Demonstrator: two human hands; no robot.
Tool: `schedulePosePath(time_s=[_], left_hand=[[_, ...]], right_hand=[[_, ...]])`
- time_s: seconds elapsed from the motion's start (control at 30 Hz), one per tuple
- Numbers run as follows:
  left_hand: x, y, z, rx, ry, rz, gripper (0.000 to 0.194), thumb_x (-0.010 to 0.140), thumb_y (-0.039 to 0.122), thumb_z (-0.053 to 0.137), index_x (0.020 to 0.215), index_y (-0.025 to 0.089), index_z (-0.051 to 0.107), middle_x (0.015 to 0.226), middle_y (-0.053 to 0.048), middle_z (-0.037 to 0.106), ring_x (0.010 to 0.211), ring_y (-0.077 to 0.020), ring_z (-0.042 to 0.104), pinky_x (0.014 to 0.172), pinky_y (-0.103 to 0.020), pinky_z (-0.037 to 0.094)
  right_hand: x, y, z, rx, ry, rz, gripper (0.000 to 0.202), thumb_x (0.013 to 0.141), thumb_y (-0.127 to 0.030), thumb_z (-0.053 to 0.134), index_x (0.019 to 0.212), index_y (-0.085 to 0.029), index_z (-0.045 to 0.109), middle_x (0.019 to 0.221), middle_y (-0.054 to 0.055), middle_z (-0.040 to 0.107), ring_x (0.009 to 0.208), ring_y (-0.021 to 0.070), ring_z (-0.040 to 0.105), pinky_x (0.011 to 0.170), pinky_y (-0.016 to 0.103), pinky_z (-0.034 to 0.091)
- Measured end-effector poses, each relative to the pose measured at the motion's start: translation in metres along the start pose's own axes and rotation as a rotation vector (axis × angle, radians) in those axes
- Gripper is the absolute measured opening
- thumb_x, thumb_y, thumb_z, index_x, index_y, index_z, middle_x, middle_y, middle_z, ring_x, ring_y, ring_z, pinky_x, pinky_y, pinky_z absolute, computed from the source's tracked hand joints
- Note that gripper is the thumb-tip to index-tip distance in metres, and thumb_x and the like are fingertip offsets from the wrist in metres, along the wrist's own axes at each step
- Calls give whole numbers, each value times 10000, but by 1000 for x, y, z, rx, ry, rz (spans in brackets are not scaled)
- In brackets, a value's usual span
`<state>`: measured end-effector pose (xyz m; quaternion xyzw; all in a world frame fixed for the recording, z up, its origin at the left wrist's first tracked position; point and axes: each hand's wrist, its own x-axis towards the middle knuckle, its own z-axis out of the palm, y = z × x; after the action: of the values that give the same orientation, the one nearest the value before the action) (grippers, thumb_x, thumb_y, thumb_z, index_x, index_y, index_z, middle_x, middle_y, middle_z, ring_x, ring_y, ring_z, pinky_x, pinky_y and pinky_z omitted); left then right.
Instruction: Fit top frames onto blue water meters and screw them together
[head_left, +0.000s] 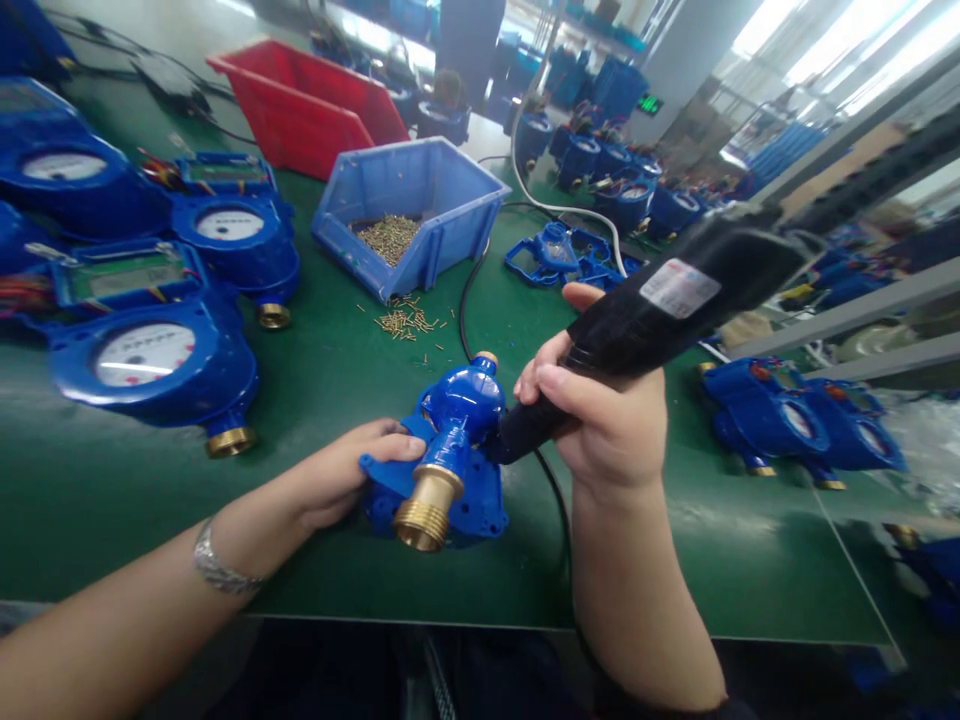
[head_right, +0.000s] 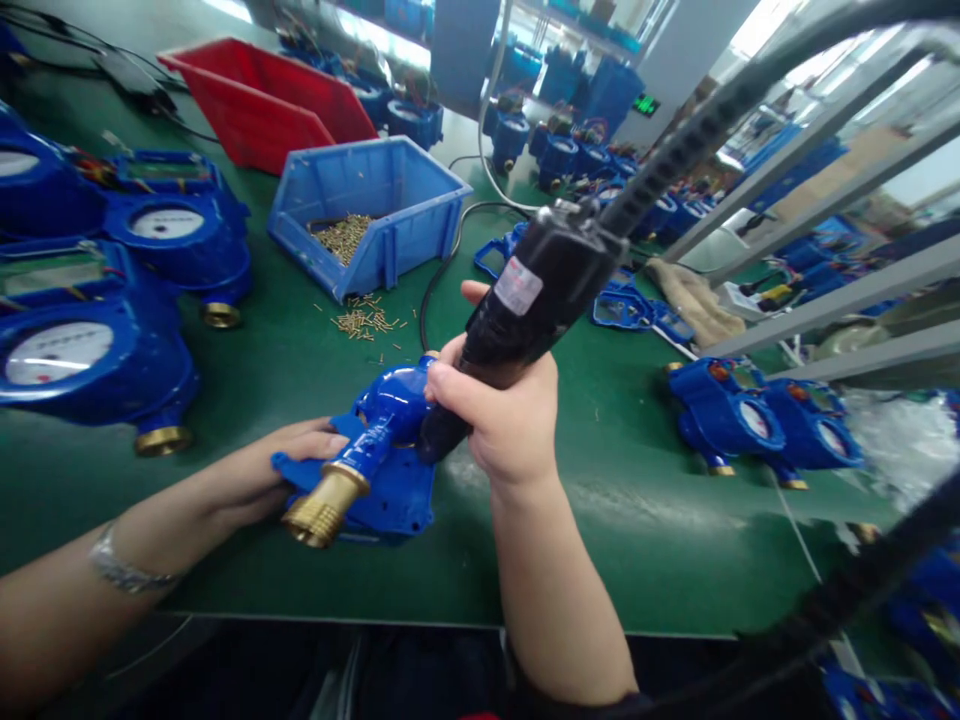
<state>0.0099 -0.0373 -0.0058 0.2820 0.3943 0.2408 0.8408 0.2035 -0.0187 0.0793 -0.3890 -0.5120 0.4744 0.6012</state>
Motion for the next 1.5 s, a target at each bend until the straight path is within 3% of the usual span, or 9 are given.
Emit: schedulePosePath(time_s=[0.17, 0.27, 0.43, 0.7, 0.87, 1.17, 1.5], left_hand=[[-1, -3, 10, 28, 84, 4, 422, 600, 343, 742, 926, 94, 640, 859, -129, 723, 752, -245, 673, 697, -330, 519], [-3, -6, 19, 28, 115, -3, 442, 605, 350, 739, 937, 78, 633, 898, -150, 723, 764, -252, 678, 714, -337, 522], [-9, -10, 27, 4, 72, 5, 466, 644, 351, 731, 1010, 88, 612, 998, -148, 711, 854, -251, 677, 782, -333, 520], [-6, -27, 25, -59, 59, 64, 613, 647, 371, 714, 1171, 110, 534, 1102, -157, 668, 980, -323, 636, 865, -425, 484], [-2, -38, 32, -104, 117, 137, 596, 619, 374, 694, 1131, 101, 556, 1053, -158, 679, 932, -329, 642, 849, -434, 477], [-5, -34, 37, -99, 158, 118, 681, 568, 383, 699, 1148, 85, 503, 1078, -190, 650, 918, -337, 625, 862, -471, 455], [-5, -35, 34, -52, 125, 124, 655, 588, 390, 699, 1140, 86, 521, 1078, -182, 654, 944, -337, 621, 882, -476, 441]], right_hand=[[-11, -50, -9, -87, 142, -186, 353, 603, -93, 538, 924, -230, 598, 547, -67, 542, 466, 112, 517, 510, 284, 439], [-32, -64, -13, -94, 218, -168, 361, 614, -51, 519, 921, -221, 603, 579, -46, 550, 483, 114, 519, 502, 280, 440], [-57, -50, -17, -52, 256, -72, 361, 625, -72, 587, 960, -205, 558, 580, -43, 567, 492, 128, 540, 511, 294, 461], [-65, -16, -13, -6, 260, -25, 298, 634, -80, 587, 895, -203, 509, 547, -76, 570, 446, 110, 529, 471, 268, 459], [-73, -13, -13, 40, 300, -11, 289, 658, -78, 587, 910, -201, 520, 569, -68, 565, 465, 103, 530, 487, 262, 451], [-79, -10, -15, 34, 307, -29, 280, 673, -71, 583, 917, -199, 540, 574, -60, 565, 475, 109, 527, 493, 269, 449], [-81, -7, -14, 18, 350, -50, 313, 652, -84, 594, 943, -189, 545, 564, -62, 563, 463, 115, 528, 492, 276, 450]])
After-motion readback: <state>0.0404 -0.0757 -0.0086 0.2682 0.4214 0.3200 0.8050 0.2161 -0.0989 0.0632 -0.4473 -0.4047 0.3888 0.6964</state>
